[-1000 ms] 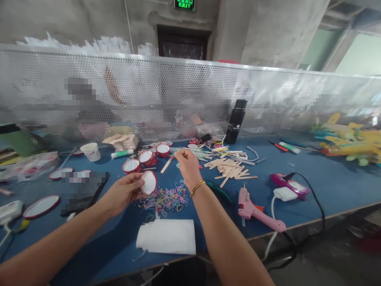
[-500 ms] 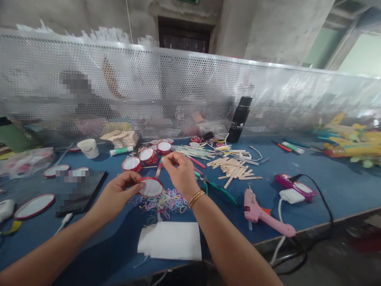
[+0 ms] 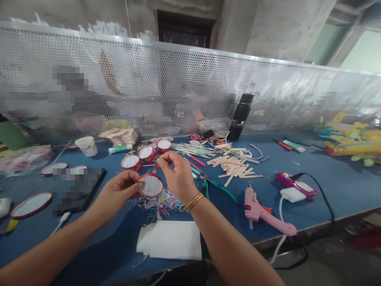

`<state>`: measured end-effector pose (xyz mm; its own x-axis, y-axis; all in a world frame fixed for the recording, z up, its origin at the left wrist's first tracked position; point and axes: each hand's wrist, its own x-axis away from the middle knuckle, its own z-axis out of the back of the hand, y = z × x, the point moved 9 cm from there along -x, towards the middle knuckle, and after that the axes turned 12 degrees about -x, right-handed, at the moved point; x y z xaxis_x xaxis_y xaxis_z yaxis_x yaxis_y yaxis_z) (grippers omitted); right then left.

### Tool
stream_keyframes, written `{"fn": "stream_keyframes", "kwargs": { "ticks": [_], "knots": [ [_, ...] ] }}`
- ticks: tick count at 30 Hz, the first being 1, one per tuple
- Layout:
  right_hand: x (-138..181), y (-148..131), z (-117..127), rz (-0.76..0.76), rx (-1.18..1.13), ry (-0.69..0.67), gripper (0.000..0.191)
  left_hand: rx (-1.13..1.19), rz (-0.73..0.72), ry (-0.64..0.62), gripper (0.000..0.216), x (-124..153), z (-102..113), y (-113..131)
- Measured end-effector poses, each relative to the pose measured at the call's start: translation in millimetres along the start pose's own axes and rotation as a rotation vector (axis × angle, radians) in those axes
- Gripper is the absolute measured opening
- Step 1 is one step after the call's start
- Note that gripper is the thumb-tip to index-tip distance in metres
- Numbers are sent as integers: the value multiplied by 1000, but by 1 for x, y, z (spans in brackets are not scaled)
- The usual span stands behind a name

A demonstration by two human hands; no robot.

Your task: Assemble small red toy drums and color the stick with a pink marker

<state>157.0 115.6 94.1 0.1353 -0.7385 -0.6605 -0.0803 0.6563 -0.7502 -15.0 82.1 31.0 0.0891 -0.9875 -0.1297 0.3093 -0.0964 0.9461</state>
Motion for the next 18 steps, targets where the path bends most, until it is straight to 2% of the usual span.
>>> {"fn": "stream_keyframes", "kwargs": {
  "ticks": [18],
  "knots": [
    [3, -1, -5, 5, 21, -40, 17, 26, 13, 32, 31, -1, 3, 2]
  ]
}}
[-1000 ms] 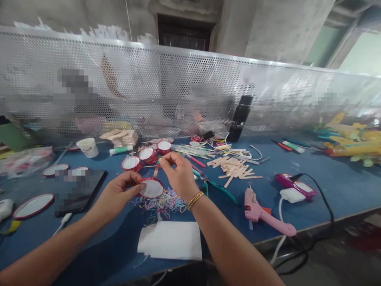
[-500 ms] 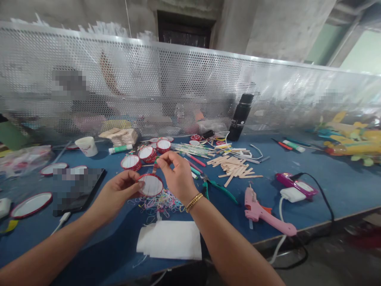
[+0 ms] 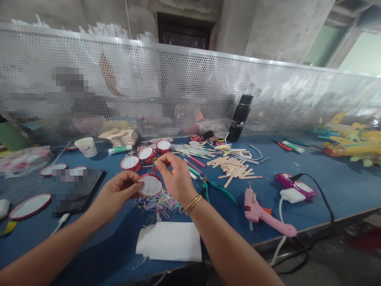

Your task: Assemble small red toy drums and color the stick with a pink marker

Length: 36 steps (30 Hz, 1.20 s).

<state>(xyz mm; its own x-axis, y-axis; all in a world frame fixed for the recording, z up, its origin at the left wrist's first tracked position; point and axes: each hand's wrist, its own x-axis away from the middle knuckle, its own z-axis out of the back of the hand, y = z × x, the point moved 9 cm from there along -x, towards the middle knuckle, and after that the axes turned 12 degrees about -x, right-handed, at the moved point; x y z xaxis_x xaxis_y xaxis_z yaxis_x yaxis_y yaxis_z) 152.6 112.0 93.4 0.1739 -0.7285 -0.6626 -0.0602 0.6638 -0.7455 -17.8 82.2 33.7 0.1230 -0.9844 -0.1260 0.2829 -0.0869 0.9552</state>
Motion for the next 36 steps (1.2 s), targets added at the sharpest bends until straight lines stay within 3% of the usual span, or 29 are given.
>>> {"fn": "stream_keyframes", "kwargs": {
  "ticks": [17, 36],
  "knots": [
    [0, -2, -3, -28, -34, -10, 17, -19, -38, 30, 28, 0, 3, 2],
    [1, 4, -5, -83, -109, 5, 17, -20, -51, -21, 27, 1, 1, 4]
  ]
}}
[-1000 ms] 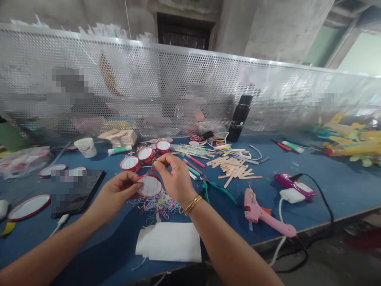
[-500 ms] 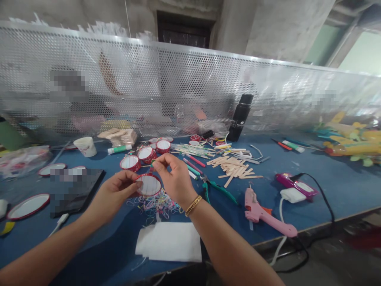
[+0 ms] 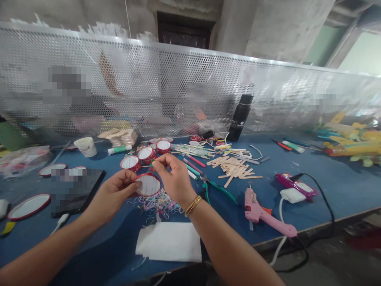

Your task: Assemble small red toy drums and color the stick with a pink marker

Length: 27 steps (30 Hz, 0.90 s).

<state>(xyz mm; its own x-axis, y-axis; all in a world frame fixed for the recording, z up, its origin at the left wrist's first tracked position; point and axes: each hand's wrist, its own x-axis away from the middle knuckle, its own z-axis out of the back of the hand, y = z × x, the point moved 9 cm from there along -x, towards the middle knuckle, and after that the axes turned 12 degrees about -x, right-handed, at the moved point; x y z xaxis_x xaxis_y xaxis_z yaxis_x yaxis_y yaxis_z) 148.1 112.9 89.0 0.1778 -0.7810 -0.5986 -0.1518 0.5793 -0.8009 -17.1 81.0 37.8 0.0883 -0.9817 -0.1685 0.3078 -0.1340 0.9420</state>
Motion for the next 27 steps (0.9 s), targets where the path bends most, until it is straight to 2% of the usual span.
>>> {"fn": "stream_keyframes", "kwargs": {
  "ticks": [6, 9, 12, 17, 27],
  "knots": [
    [1, 21, -8, -143, -181, -32, 21, 144, 97, 48, 33, -1, 6, -8],
    [6, 33, -18, -195, -119, -92, 25, 248, 152, 74, 36, -1, 7, -12],
    [11, 41, -25, -185, -34, -119, 20, 310, 187, 94, 38, 0, 7, -16],
    [15, 47, -31, -189, 15, -88, 10, 318, 202, 101, 37, 3, 3, -21],
    [14, 50, -32, -208, 121, -63, 12, 302, 159, 70, 37, 3, -2, -24]
  ]
}}
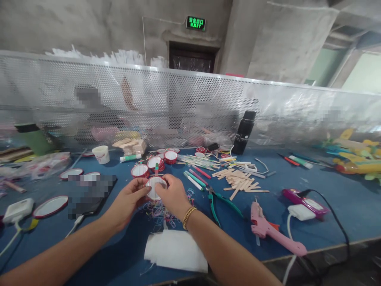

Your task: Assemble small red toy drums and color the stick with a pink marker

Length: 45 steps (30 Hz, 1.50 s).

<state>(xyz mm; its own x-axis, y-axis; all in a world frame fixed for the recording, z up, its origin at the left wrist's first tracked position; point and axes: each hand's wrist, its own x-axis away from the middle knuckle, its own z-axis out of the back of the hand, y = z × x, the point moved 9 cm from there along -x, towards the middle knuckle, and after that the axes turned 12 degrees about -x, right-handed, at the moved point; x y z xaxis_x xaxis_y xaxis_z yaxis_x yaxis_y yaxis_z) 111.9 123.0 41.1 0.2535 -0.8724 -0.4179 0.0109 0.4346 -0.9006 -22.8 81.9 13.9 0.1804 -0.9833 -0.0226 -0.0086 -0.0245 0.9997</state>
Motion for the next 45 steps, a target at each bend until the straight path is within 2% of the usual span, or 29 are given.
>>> {"fn": "stream_keyframes", "kwargs": {
  "ticks": [7, 19, 25, 28, 32, 35, 39, 42, 45],
  "knots": [
    [1, -7, 0, 72, 70, -9, 14, -42, -89, -84, 30, 4, -8, 12],
    [2, -2, 1, 93, 58, 23, 12, -124, -146, -77, 32, 0, -6, 13],
    [0, 5, -1, 10, -36, -39, 23, -65, -44, -61, 29, -4, 0, 5],
    [-2, 11, -1, -16, -91, -42, 32, -41, -46, -34, 31, -9, 6, 5],
    [-4, 18, -2, -42, -205, -36, 34, -24, -49, -18, 31, -13, 10, 3],
    [-5, 21, 1, -89, -322, 15, 37, 30, -23, -16, 31, -12, 10, 2],
    [-5, 28, 11, -211, -512, 135, 53, 148, 41, 54, 28, -11, 16, 2],
    [-5, 31, 10, -273, -702, 142, 49, 168, 78, 45, 26, -11, 15, 0],
    [-3, 28, 8, -249, -681, 128, 40, 151, 66, 26, 25, -12, 14, -2]
  ]
}}
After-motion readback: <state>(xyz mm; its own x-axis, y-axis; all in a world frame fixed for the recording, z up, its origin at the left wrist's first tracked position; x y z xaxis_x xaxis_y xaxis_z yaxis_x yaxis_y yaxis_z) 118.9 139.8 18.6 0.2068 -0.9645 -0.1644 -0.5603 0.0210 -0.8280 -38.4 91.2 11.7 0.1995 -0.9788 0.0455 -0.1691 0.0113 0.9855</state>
